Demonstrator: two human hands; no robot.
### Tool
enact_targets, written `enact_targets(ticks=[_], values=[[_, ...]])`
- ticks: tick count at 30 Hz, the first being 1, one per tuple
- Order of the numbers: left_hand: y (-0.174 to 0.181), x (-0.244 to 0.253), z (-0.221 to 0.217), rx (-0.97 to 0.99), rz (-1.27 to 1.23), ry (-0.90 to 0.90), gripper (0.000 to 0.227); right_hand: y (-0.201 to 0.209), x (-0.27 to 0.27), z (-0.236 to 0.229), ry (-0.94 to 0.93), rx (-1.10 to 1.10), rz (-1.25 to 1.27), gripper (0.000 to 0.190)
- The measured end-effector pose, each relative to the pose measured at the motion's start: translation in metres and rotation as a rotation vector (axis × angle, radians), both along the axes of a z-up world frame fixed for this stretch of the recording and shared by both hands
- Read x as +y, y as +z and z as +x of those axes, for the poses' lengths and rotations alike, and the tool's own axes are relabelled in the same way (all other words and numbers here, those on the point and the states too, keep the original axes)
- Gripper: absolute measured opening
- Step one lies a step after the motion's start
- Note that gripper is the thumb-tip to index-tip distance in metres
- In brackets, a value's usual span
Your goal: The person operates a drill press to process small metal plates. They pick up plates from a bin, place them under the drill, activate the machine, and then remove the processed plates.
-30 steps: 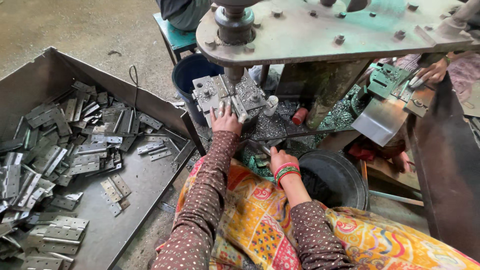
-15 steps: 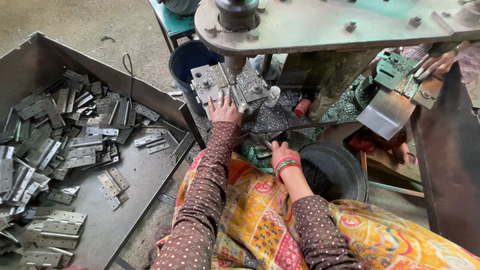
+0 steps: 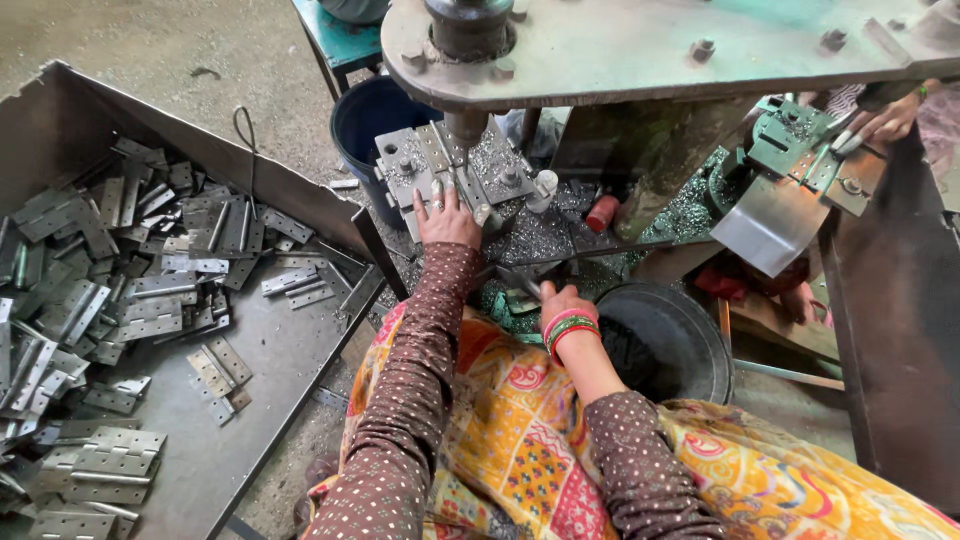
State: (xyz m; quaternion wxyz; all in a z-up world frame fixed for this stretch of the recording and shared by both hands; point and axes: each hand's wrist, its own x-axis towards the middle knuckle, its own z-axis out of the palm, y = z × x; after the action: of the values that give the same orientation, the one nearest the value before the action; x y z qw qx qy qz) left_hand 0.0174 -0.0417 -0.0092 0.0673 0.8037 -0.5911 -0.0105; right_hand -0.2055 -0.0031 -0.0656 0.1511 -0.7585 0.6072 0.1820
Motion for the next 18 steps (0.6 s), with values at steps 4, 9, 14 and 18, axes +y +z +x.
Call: enact_targets(ticks=[4, 9, 14, 18], values=[[-0.002, -0.002, 0.001, -0.03, -0.158, 0.003, 0.042, -0.063, -0.016, -0.008, -0.371, -0.166, 0.192, 0.063], [-0.007, 0.01, -0.005, -0.011, -0.012, -0.04, 0.038, -0.089, -0.014, -0.019, -0.335, -0.203, 0.231, 0.069], [-0.005, 0.008, 0.0, -0.021, 0.009, -0.079, 0.024, -0.04, -0.019, -0.009, -0.137, -0.094, 0.048, 0.065], [-0.005, -0.012, 0.006, -0.055, -0.047, -0.045, 0.021, -0.029, -0.019, -0.011, -0.185, -0.125, 0.074, 0.061]])
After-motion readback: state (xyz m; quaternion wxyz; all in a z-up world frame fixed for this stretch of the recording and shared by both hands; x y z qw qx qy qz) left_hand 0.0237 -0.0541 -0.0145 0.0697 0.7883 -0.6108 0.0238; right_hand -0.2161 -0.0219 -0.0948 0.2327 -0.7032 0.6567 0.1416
